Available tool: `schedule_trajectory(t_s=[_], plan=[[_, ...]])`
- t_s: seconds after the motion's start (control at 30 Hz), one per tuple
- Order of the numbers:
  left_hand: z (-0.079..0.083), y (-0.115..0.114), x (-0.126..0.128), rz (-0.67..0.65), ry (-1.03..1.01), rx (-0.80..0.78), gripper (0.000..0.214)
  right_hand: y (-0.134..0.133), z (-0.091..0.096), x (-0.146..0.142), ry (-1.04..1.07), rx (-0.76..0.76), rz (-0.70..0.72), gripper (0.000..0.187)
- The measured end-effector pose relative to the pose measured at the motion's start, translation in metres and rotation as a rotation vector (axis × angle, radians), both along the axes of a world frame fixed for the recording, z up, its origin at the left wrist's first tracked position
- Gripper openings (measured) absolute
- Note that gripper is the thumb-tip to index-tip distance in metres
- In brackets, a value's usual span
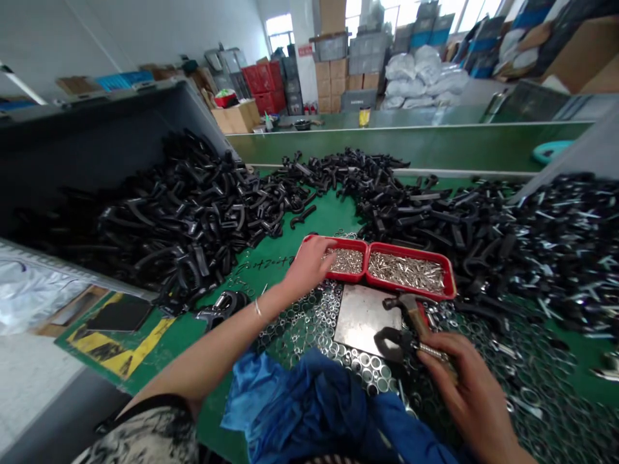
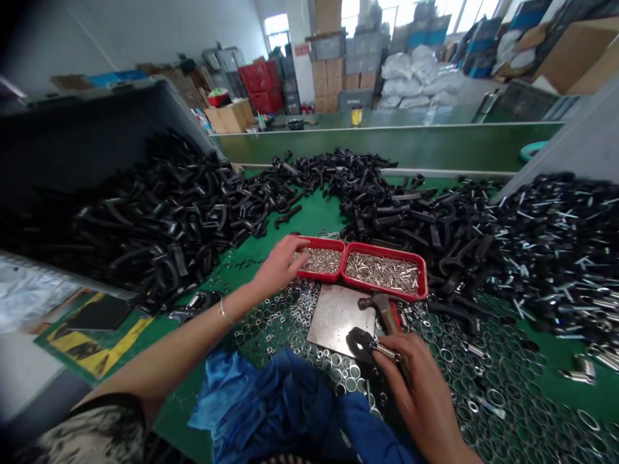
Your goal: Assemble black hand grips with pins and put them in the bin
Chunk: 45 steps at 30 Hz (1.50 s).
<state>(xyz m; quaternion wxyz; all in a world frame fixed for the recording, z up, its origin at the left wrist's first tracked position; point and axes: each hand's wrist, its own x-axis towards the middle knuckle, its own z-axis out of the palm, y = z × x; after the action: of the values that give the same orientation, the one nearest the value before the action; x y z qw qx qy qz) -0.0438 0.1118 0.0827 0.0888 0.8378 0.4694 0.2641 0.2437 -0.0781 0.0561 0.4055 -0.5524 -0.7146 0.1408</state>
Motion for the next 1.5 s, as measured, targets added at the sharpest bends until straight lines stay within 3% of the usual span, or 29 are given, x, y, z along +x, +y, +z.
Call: schedule_trajectory(t_s=[0.1, 0.23, 0.4, 0.53, 0.67, 0.8, 1.0, 1.07, 1.13, 1.23, 1.33, 1.43, 1.5], plan=[[0.0, 0.083, -0.035, 0.23, 0.294, -0.075, 0.035, 0.002, -0.001, 0.007, -0.065, 0.02, 0.026, 0.018], [-0.014, 0.155, -0.06, 0.299, 0.509, -0.163, 0.047, 0.01, -0.006, 0.011, -0.115, -0.067, 0.121, 0.023], [-0.039, 0.202, -0.058, 0.294, 0.561, -0.239, 0.047, 0.019, -0.004, 0.002, -0.052, -0.258, 0.118, 0.027], [-0.054, 0.209, -0.061, 0.35, 0.565, -0.265, 0.044, 0.023, -0.004, -0.012, 0.121, -0.344, -0.102, 0.026], [-0.052, 0.189, -0.069, 0.428, 0.545, -0.231, 0.042, 0.033, -0.005, -0.026, 0.413, -0.551, -0.166, 0.025], [-0.023, 0.157, -0.08, 0.433, 0.403, -0.155, 0.031, 0.042, -0.005, -0.034, 0.68, -0.626, -0.158, 0.031], [0.04, 0.084, -0.095, 0.311, -0.277, -0.012, 0.026, 0.021, -0.019, -0.037, 1.044, -0.834, -0.037, 0.038], [0.054, 0.049, -0.09, 0.198, -0.542, -0.01, 0.027, 0.012, -0.023, -0.039, 1.111, -0.907, 0.002, 0.036], [0.058, 0.011, -0.073, 0.1, -0.747, -0.026, 0.025, 0.008, -0.024, -0.041, 1.13, -0.938, 0.025, 0.038], [0.042, -0.043, -0.029, 0.075, -0.792, -0.253, 0.025, 0.012, -0.016, -0.044, 0.957, -0.885, 0.004, 0.046], [0.005, -0.084, 0.027, 0.012, -0.663, -0.604, 0.03, 0.022, -0.002, -0.043, 0.547, -0.641, -0.082, 0.045], [-0.029, -0.107, 0.068, -0.03, -0.648, -0.726, 0.029, 0.031, 0.008, -0.039, 0.183, -0.411, -0.139, 0.035], [-0.042, -0.113, 0.082, -0.046, -0.694, -0.817, 0.031, 0.035, 0.011, -0.035, 0.06, -0.383, -0.135, 0.033]])
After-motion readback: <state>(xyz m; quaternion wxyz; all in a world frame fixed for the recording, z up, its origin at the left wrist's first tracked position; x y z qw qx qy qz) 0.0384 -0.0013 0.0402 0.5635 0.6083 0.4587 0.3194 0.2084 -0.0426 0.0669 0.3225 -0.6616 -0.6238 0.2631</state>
